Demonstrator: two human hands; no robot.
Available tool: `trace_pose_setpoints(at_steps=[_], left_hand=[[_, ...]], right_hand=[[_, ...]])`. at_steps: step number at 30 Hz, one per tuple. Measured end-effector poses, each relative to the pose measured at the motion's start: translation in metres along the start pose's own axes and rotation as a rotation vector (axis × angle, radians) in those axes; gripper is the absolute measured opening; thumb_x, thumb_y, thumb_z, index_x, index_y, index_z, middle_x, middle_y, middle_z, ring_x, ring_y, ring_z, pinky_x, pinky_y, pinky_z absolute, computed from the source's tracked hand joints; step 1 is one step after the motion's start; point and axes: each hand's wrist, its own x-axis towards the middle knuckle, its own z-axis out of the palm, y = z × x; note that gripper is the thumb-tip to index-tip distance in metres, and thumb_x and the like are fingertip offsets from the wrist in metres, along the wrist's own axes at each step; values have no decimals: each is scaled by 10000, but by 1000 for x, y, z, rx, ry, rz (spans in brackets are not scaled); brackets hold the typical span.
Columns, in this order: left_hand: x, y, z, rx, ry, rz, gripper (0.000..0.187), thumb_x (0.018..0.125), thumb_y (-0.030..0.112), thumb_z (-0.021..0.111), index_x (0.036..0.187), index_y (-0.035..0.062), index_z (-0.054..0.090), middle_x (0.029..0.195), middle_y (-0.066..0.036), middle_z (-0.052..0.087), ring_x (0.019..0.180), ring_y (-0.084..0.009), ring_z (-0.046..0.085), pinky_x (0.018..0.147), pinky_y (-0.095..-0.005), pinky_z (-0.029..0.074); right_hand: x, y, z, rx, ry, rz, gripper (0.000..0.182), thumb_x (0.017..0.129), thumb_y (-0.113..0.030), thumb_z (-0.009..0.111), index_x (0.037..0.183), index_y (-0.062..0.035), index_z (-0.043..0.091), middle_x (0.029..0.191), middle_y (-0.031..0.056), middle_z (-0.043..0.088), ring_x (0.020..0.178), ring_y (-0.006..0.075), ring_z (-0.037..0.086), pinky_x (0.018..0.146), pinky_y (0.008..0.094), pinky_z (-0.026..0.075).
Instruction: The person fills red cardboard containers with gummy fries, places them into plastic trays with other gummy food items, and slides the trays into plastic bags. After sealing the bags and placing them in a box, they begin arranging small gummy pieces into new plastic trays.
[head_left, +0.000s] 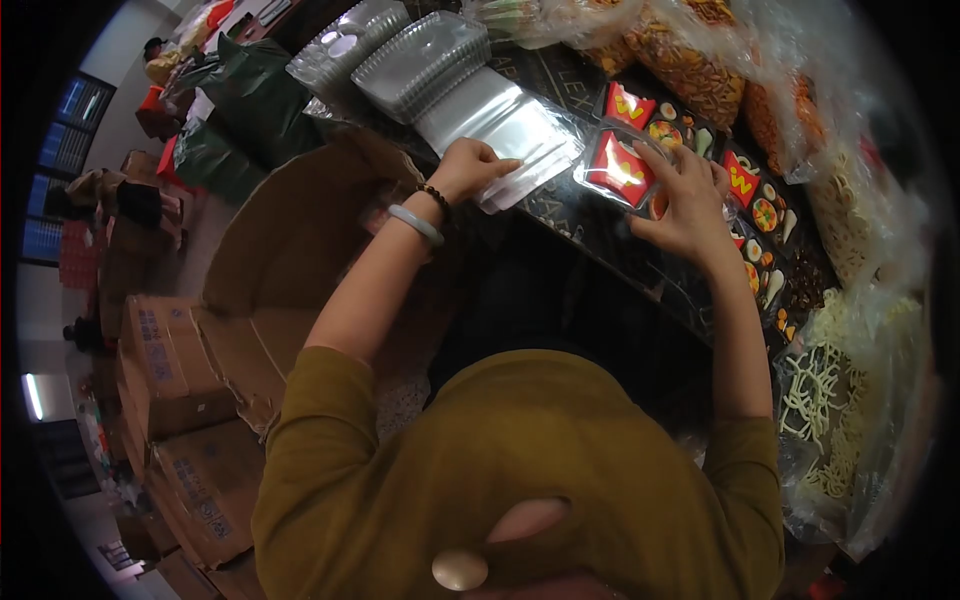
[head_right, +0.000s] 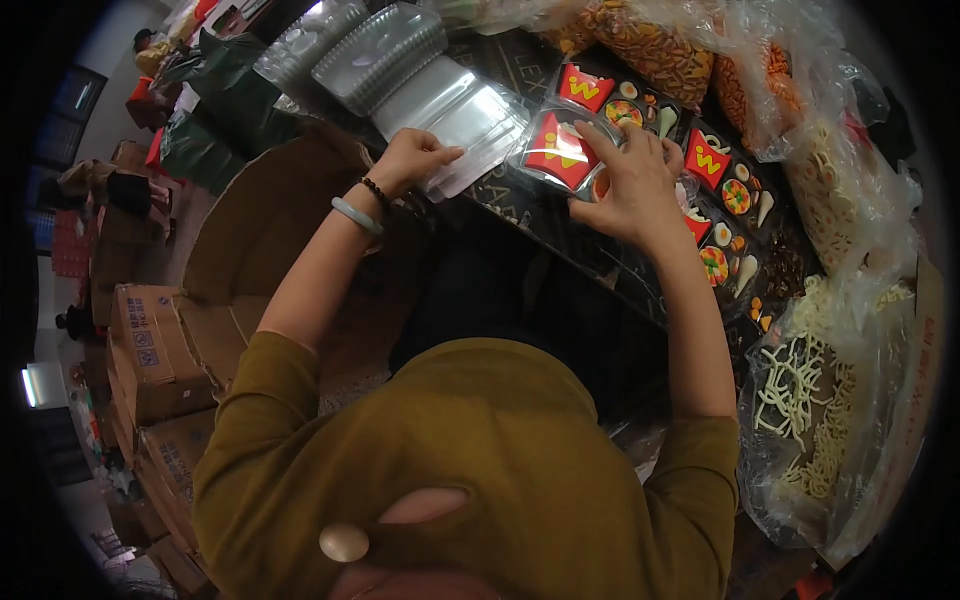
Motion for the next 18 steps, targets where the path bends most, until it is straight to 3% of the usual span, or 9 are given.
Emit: trace_pose_setpoints(at_steps=[5, 8, 11, 12, 15, 18], left_hand=[[-3, -9, 15, -97, 89, 54, 260, 716, 174, 788, 661, -12, 615, 610, -35, 593, 538, -98, 524, 471, -259, 408], [-10, -5, 19, 198, 184, 151, 230, 719, 95, 744, 872, -25, 621, 786, -120, 651, 666, -181, 594, 586, -312, 469], [-9, -26, 36, 392, 330, 544, 445, 739, 37, 678, 1151, -13, 516, 1079, -201, 605, 903, -301, 601, 778, -370, 476], [-15, -25, 40, 338, 207, 594, 609, 788, -62, 507, 1362, 50, 336, 1234, -293, 468, 1114, -418, 470, 983, -432, 375], [-16, -23, 40, 401, 187, 786, 693, 793, -84, 489, 1421, 132, 289, 1230, -298, 462, 1049, -438, 501, 954, -426, 408], [-20, -10, 25, 357, 113, 553, 619, 769, -101, 499, 1348, 105, 424, 1110, -229, 580, 928, -351, 596, 824, -353, 478]], right_hand=[[-3, -9, 7, 1, -34, -18, 809, 555, -380, 714, 1323, -248, 495, 1259, 235, 453, 1219, 359, 412, 1065, 491, 195], [-3, -15, 9, 13, -53, -37, 807, 555, -379, 716, 1321, -250, 497, 1258, 236, 454, 1217, 361, 415, 1066, 493, 194], [-4, -18, 15, 24, -65, -50, 804, 556, -378, 715, 1319, -253, 499, 1257, 235, 454, 1211, 363, 419, 1067, 499, 191], [-4, -19, 17, 27, -68, -52, 803, 555, -377, 715, 1319, -255, 499, 1253, 233, 455, 1208, 364, 422, 1067, 501, 190], [-3, -20, 22, 43, -67, -65, 801, 555, -375, 714, 1318, -258, 501, 1238, 226, 459, 1197, 363, 430, 1066, 509, 189], [-3, -21, 25, 54, -65, -69, 800, 555, -374, 714, 1317, -259, 501, 1225, 220, 463, 1190, 361, 435, 1065, 515, 187]])
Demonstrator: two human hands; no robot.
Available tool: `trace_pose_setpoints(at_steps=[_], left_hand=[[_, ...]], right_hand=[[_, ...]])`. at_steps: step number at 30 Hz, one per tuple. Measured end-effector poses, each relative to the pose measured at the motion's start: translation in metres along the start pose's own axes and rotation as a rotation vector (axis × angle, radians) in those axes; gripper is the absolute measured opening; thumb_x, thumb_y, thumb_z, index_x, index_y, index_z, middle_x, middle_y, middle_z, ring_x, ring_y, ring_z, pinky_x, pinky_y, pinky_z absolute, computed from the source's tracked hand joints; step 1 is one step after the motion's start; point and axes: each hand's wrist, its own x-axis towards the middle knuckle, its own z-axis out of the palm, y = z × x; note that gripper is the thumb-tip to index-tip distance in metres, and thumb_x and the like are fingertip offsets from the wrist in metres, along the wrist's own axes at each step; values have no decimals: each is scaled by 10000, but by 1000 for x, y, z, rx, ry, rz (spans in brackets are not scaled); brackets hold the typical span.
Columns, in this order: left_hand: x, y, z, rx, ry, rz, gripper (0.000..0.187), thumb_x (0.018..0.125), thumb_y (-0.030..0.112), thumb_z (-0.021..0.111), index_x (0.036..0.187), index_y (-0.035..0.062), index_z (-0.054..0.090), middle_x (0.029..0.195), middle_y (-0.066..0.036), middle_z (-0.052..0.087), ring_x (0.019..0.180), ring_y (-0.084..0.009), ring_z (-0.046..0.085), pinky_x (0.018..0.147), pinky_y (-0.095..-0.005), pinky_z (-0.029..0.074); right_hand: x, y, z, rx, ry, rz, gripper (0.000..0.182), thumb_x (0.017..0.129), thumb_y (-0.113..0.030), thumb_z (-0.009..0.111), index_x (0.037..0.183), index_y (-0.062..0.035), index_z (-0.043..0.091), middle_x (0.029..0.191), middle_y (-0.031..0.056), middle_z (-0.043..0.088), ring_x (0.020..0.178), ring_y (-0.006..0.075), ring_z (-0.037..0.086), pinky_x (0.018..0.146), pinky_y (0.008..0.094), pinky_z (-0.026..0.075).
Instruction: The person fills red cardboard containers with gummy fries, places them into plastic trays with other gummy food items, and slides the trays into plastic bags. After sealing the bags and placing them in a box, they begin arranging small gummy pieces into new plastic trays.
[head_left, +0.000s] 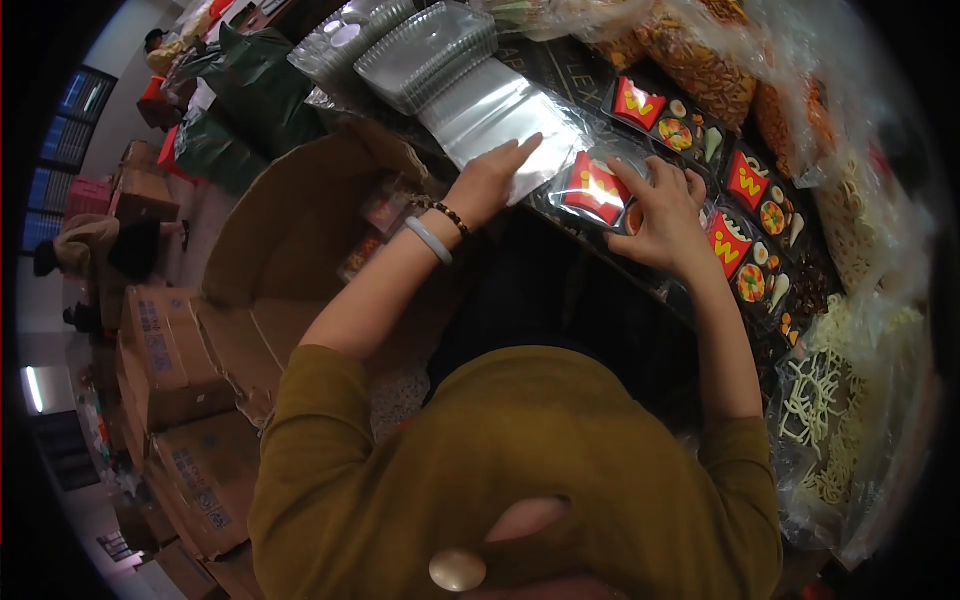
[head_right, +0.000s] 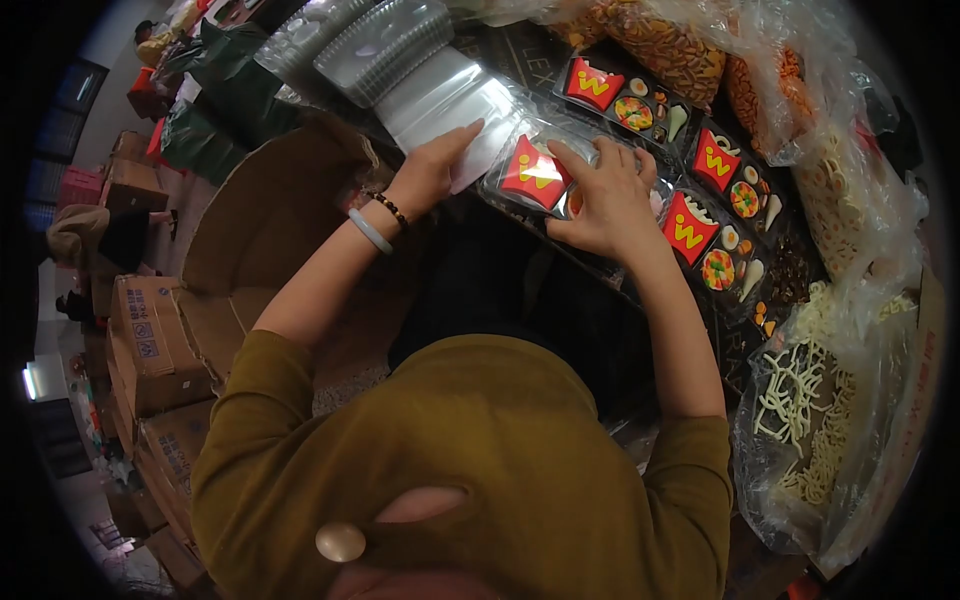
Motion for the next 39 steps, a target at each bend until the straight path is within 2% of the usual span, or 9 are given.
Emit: trace_pose_setpoints(at_steps=[2, 6, 14, 26, 32, 33, 36, 37, 39], left_hand=[[4, -3, -2, 1, 180, 4, 368, 746, -63, 574, 1091, 42, 645, 854, -158, 673, 743, -272, 656, 681, -292, 509], [24, -25, 0, -201, 348, -252, 121, 732, 108, 721, 764, -7, 701, 664, -132, 659, 570, -201, 625, 593, -290, 502], [45, -36, -45, -870, -123, -829, 338, 766, 217, 759, 951, -48, 658, 864, -116, 672, 716, -162, 629, 599, -263, 487], [50, -29, -37, -961, 152, -889, 319, 829, 278, 712, 791, -30, 639, 719, -79, 639, 616, -140, 584, 556, -255, 464], [22, -35, -15, -739, 26, -507, 200, 814, 97, 639, 949, -51, 649, 794, -58, 643, 668, -152, 586, 606, -260, 470], [17, -32, -10, -490, 6, -406, 432, 791, 47, 628, 1202, -49, 540, 966, -140, 645, 764, -238, 614, 661, -307, 500], [3, -23, -1, 148, 188, 3, 718, 751, -11, 610, 1402, -17, 308, 1188, -247, 559, 930, -361, 606, 740, -360, 520], [3, -26, -2, 176, 196, 177, 909, 723, -99, 549, 1489, 151, 126, 1421, -293, 306, 1092, -437, 532, 806, -386, 520], [-4, -16, -13, 149, -46, 100, 915, 719, -139, 514, 1475, 261, 187, 1473, -277, 196, 1131, -433, 520, 842, -387, 513]], right_hand=[[0, -1, 1, 2, 1, 0, 799, 555, -374, 713, 1317, -258, 502, 1222, 218, 463, 1189, 360, 436, 1064, 518, 185], [0, -2, 2, 5, 12, -5, 797, 557, -373, 712, 1316, -255, 502, 1226, 220, 460, 1192, 361, 433, 1065, 520, 181], [-1, 1, 2, 8, 14, -2, 807, 553, -378, 712, 1320, -257, 496, 1232, 228, 454, 1200, 364, 425, 1068, 524, 174], [-1, 1, -2, 5, -7, 21, 816, 555, -377, 720, 1328, -260, 488, 1265, 236, 439, 1225, 369, 409, 1075, 517, 170], [-2, 2, 0, -8, -7, 27, 820, 558, -382, 721, 1332, -258, 483, 1266, 231, 439, 1222, 366, 410, 1075, 514, 168], [-2, 2, 0, -10, -6, 28, 820, 557, -382, 722, 1332, -258, 484, 1265, 229, 440, 1220, 365, 412, 1073, 513, 170], [-1, 2, 0, -15, 0, 22, 822, 556, -382, 728, 1331, -256, 485, 1259, 224, 443, 1215, 362, 415, 1068, 512, 178], [-2, 1, 0, -17, 2, 19, 822, 556, -382, 731, 1330, -254, 485, 1257, 222, 445, 1213, 362, 416, 1066, 512, 181], [-1, 0, -3, -25, 6, 19, 823, 556, -380, 736, 1329, -253, 485, 1255, 217, 447, 1211, 359, 418, 1062, 511, 185]])
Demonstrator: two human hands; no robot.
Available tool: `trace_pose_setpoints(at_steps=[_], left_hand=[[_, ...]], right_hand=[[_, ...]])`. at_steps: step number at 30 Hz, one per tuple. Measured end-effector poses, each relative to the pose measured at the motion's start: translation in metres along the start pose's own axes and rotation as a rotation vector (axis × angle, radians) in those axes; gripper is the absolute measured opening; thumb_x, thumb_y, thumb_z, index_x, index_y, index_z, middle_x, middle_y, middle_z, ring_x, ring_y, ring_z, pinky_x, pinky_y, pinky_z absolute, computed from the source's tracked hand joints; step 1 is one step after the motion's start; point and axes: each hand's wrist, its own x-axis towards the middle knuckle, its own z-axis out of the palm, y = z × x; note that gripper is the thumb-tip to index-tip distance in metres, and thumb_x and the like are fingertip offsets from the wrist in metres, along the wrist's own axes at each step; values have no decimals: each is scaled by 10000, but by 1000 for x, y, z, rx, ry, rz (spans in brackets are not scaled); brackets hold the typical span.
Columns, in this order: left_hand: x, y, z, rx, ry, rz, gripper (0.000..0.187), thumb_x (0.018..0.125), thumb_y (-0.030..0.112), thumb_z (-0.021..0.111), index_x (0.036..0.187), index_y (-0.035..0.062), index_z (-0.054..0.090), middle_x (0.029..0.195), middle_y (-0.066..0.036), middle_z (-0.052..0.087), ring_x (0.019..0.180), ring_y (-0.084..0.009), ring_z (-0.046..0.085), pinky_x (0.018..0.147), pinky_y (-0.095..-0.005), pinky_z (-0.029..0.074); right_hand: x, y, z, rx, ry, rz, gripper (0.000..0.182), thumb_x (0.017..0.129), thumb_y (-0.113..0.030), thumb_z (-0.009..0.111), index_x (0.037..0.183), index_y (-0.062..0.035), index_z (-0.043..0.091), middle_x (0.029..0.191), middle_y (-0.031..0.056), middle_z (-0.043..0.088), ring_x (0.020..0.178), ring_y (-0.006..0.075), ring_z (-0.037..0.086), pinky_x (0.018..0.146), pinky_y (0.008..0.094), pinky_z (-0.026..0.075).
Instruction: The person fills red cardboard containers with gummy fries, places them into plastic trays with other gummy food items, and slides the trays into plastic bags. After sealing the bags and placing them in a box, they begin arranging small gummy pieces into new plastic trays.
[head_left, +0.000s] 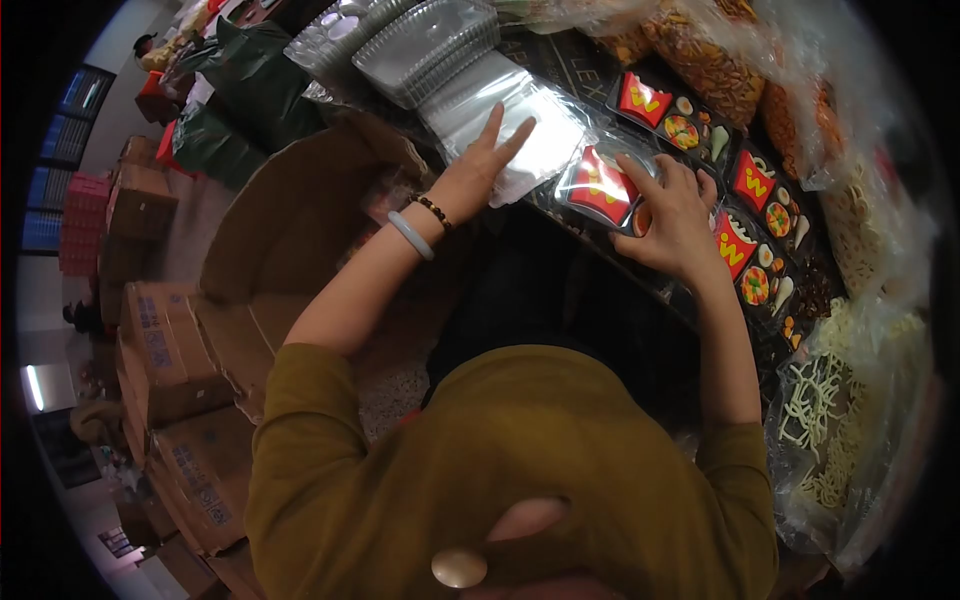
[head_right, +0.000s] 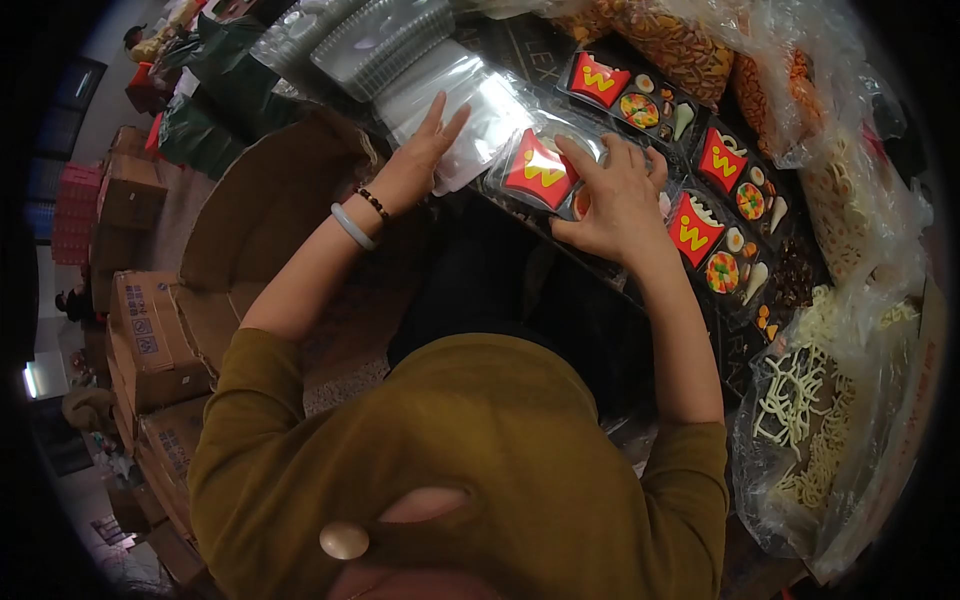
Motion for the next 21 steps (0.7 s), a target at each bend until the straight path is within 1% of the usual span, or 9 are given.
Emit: trace_pose_setpoints(at_steps=[1, 2, 5, 8, 11, 14, 17, 20, 21], left_hand=[[-2, 8, -8, -21, -122, -29, 931, 717, -159, 497, 1468, 316, 218, 1499, -269, 140, 1150, -431, 513, 860, -387, 510], [-2, 11, -11, -110, -112, -49, 965, 702, -194, 491, 1419, 423, 296, 1524, -245, 27, 1179, -423, 498, 882, -397, 504], [-1, 1, -14, -27, -103, 30, 924, 700, -188, 507, 1393, 407, 365, 1523, -243, 45, 1179, -407, 508, 884, -395, 508], [4, 0, -29, 42, -94, 83, 904, 708, -174, 505, 1369, 432, 393, 1536, -208, 4, 1177, -386, 519, 876, -391, 515], [9, -2, -40, 144, -130, 160, 768, 735, -134, 503, 1367, 298, 442, 1505, -201, 197, 1097, -355, 577, 846, -382, 522], [9, -32, -29, 223, 26, 221, 516, 731, -87, 545, 1215, 92, 532, 1285, -183, 479, 949, -352, 617, 761, -388, 525], [13, -29, -30, 239, 43, 129, 298, 732, -26, 584, 1022, 8, 525, 997, -158, 553, 821, -365, 605, 688, -406, 506], [15, -23, -31, 169, 80, 134, 279, 721, 14, 616, 973, 16, 495, 953, -166, 518, 795, -373, 593, 671, -426, 492], [15, -23, -30, 168, 47, 110, 325, 722, 6, 622, 1022, 18, 500, 993, -164, 526, 831, -374, 591, 697, -420, 495]], right_hand=[[0, -1, -1, -4, 2, 0, 824, 556, -379, 739, 1329, -252, 485, 1253, 214, 448, 1210, 358, 418, 1060, 510, 187], [0, -2, -2, -4, 6, -2, 823, 557, -377, 739, 1329, -250, 484, 1253, 213, 449, 1210, 357, 419, 1059, 510, 188], [1, -4, -4, -5, 15, -2, 821, 558, -375, 740, 1328, -248, 483, 1250, 208, 451, 1211, 356, 419, 1057, 509, 191], [2, -7, -4, -7, 15, -4, 818, 559, -374, 740, 1326, -248, 483, 1246, 205, 451, 1211, 358, 418, 1055, 510, 192], [3, -8, -3, -3, 23, -13, 818, 557, -370, 738, 1324, -246, 484, 1241, 203, 450, 1212, 360, 417, 1055, 511, 193], [3, -13, -3, 8, 16, -24, 820, 552, -364, 737, 1323, -245, 485, 1236, 204, 450, 1211, 361, 418, 1056, 512, 191], [6, -20, -2, 37, 7, -56, 820, 545, -357, 735, 1318, -240, 490, 1233, 212, 449, 1206, 361, 420, 1060, 514, 182], [12, -31, 5, 55, 14, -125, 805, 535, -346, 737, 1300, -241, 512, 1234, 232, 443, 1210, 364, 408, 1065, 518, 163], [16, -34, 9, 51, 10, -148, 803, 533, -346, 738, 1298, -245, 514, 1237, 234, 442, 1217, 364, 399, 1065, 517, 161]])
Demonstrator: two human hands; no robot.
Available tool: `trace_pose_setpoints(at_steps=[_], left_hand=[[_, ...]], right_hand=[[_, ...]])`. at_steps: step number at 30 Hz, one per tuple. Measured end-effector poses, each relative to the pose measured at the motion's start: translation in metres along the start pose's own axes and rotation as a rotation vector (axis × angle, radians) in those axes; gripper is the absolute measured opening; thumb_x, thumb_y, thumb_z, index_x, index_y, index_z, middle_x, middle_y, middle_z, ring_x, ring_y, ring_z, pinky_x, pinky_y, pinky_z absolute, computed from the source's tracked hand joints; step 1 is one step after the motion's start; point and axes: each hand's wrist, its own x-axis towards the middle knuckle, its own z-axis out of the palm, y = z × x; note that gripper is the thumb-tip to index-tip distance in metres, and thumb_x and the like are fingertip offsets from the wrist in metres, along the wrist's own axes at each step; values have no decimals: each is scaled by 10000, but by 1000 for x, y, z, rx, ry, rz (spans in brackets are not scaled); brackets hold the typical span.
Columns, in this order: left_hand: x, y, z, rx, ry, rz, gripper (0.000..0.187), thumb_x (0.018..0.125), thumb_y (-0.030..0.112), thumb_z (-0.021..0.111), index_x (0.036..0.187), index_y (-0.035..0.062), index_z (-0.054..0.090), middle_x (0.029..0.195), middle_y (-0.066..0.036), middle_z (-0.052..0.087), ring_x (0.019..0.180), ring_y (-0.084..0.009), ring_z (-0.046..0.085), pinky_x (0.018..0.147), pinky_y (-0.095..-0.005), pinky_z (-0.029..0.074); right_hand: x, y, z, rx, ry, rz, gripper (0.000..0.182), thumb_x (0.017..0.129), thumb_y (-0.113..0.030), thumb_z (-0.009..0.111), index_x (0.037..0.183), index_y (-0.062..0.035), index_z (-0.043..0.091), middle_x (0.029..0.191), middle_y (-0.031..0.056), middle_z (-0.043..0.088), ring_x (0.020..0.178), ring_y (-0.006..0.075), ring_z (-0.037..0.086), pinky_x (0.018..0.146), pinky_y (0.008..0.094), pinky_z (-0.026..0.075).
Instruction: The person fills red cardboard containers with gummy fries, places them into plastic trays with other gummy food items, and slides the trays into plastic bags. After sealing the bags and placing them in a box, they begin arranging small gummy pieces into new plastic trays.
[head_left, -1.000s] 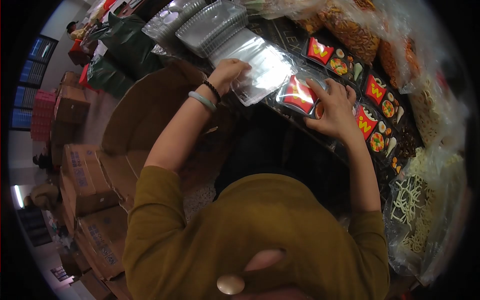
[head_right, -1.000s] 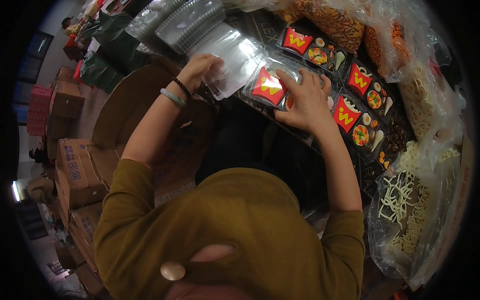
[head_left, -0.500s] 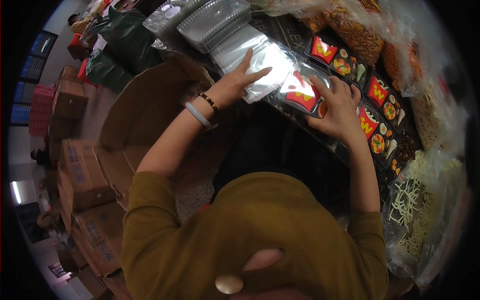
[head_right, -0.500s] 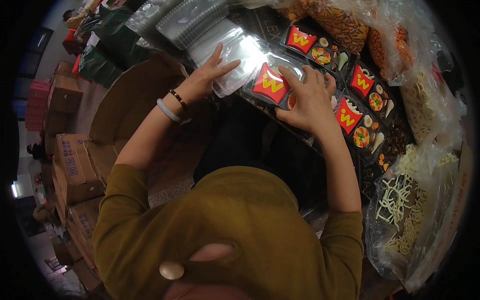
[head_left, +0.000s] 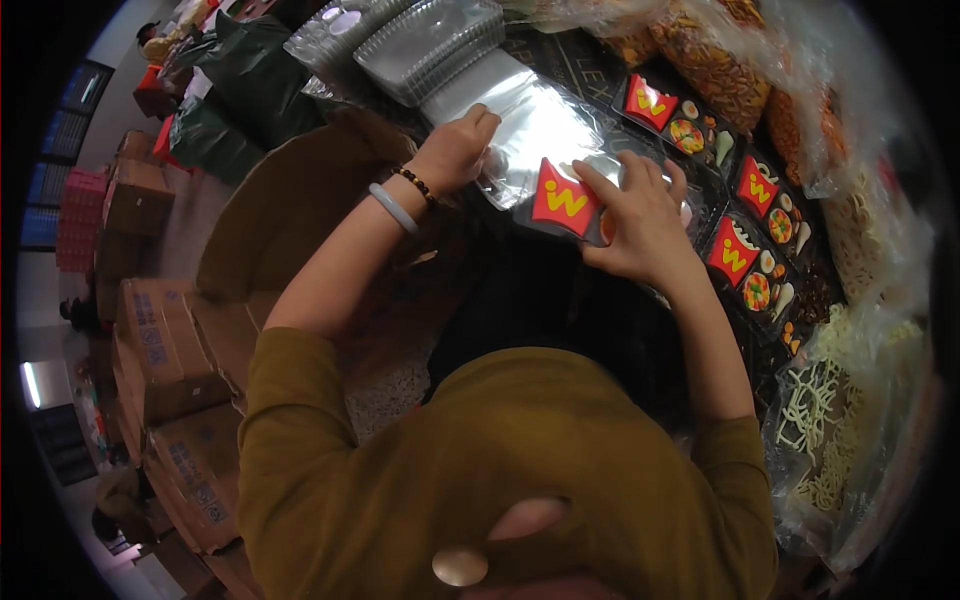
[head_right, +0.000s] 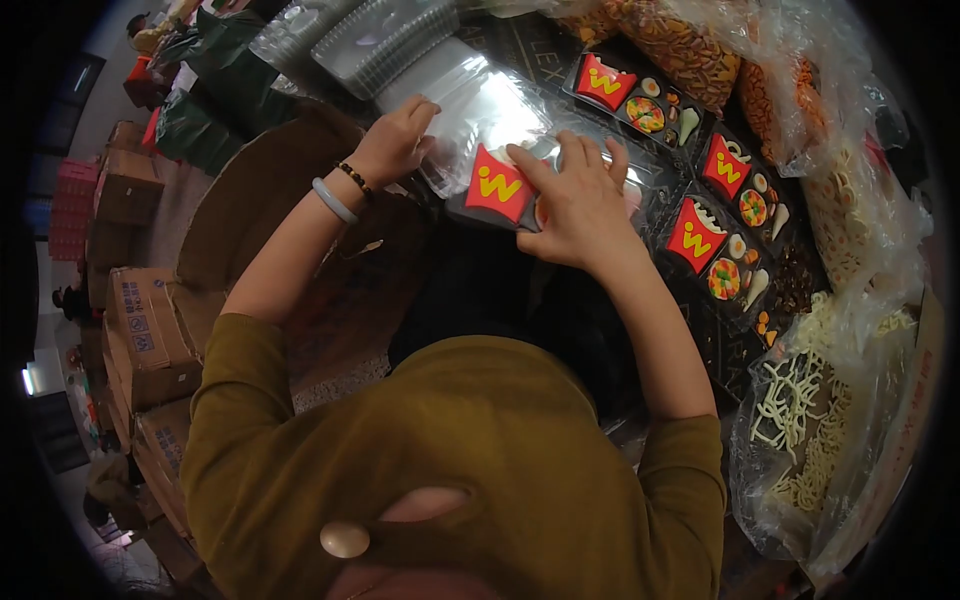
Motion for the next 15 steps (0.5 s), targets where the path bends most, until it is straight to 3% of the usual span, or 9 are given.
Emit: trace_pose_setpoints(at_steps=[5, 8, 9, 15], left_hand=[[6, -1, 1, -47, -148, -31, 549, 719, -36, 606, 1246, 20, 460, 1242, -172, 500, 985, -382, 573, 808, -395, 497], [8, 4, -8, -183, -255, 183, 689, 693, -66, 585, 1348, 23, 389, 1415, -178, 374, 1039, -388, 563, 853, -392, 492], [10, 9, -8, -210, -421, 118, 786, 665, -90, 583, 1399, 39, 332, 1491, -172, 252, 1070, -394, 552, 871, -396, 488], [11, 32, -4, -69, -515, -23, 863, 653, -78, 610, 1424, -8, 229, 1486, -221, 216, 993, -416, 573, 815, -423, 497]], right_hand=[[37, -2, 29, -13, 0, -53, 794, 542, -376, 731, 1295, -251, 513, 1224, 231, 450, 1211, 370, 393, 1064, 520, 154], [51, 5, 51, -24, -27, 54, 776, 569, -395, 720, 1298, -228, 514, 1192, 230, 465, 1178, 380, 407, 1051, 516, 174], [54, 5, 54, -25, -46, 94, 772, 574, -396, 718, 1298, -224, 514, 1187, 230, 467, 1169, 381, 410, 1049, 513, 177], [61, -14, 68, 3, 46, 254, 914, 584, -576, 734, 1315, -87, 488, 1109, 205, 520, 1091, 340, 445, 954, 447, 265]])
